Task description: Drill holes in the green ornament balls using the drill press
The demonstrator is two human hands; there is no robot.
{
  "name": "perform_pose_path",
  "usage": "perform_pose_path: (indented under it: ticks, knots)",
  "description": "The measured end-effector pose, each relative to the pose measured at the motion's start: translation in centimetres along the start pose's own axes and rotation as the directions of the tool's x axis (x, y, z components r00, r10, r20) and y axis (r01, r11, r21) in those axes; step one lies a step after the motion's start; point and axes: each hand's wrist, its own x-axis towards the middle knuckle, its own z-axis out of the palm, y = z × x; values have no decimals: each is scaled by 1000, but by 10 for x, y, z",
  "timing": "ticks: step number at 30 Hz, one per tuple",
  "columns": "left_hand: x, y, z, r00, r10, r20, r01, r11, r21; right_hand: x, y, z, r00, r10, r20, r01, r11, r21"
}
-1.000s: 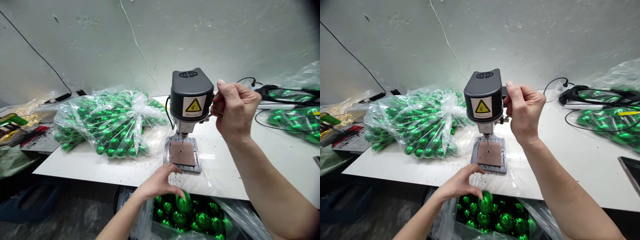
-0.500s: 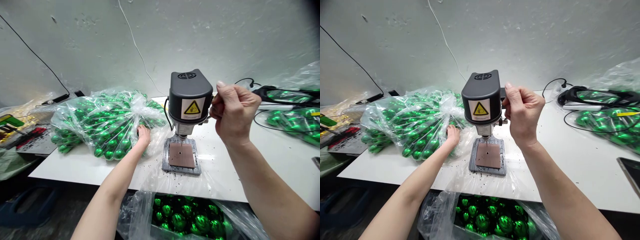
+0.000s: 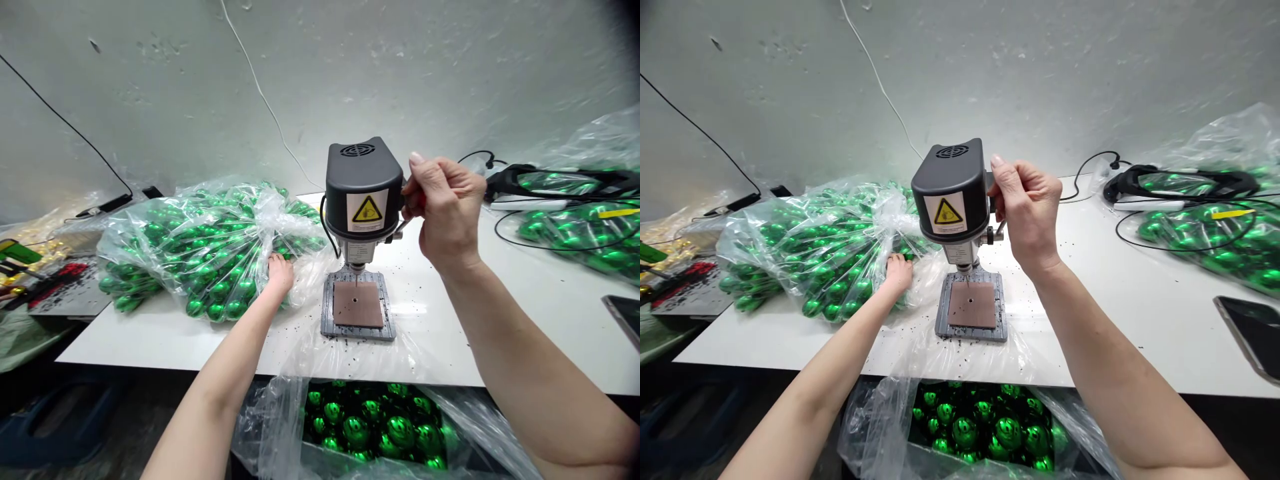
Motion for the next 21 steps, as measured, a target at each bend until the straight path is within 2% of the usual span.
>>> perform_pose_path:
  ticks: [3,6,9,11,12,13,14,15,16,17,19,21]
  knots:
    - [7,5,-8,1000,-20,13,20,1000,-16,7,4,-1,1000,21,15,-22,1000,5]
    - [5,9,-24,1000,-11,9,11,999,-54,11,8,-1,1000,14,28,-14,1000,13]
    - [-14,12,-45,999,32,-22,-34,994,-107,12,11,0,999,-2,33,1,1000,20]
    - [-35,14,-55,995,78,-56,-92,944,-316,13,12,1,1000,6,25,-6,1000,28]
    - [-46,15,-59,994,94,-58,-110,855,-506,13,12,1,1000,16,17,-16,999,32]
    - [-57,16,-61,993,107,-41,-104,690,-717,13,12,1,1000,27,9,-27,999,36]
    - [-67,18,-62,992,122,-7,-62,453,-889,14,12,2,999,36,2,-36,999,37]
    - [-77,20,-62,989,140,40,12,198,-980,14,12,2,999,42,-2,-42,998,38]
    - [-86,23,-61,983,158,94,98,-13,-995,15,12,2,999,46,-4,-46,998,38]
    - [-93,26,-60,975,171,139,169,-172,-971,15,12,2,999,48,-5,-47,998,39]
    - [-104,31,-55,963,173,205,256,-360,-897,16,12,2,999,51,-10,-50,998,42]
    - [-110,36,-51,952,175,253,306,-459,-834,16,13,3,998,54,-22,-53,998,39]
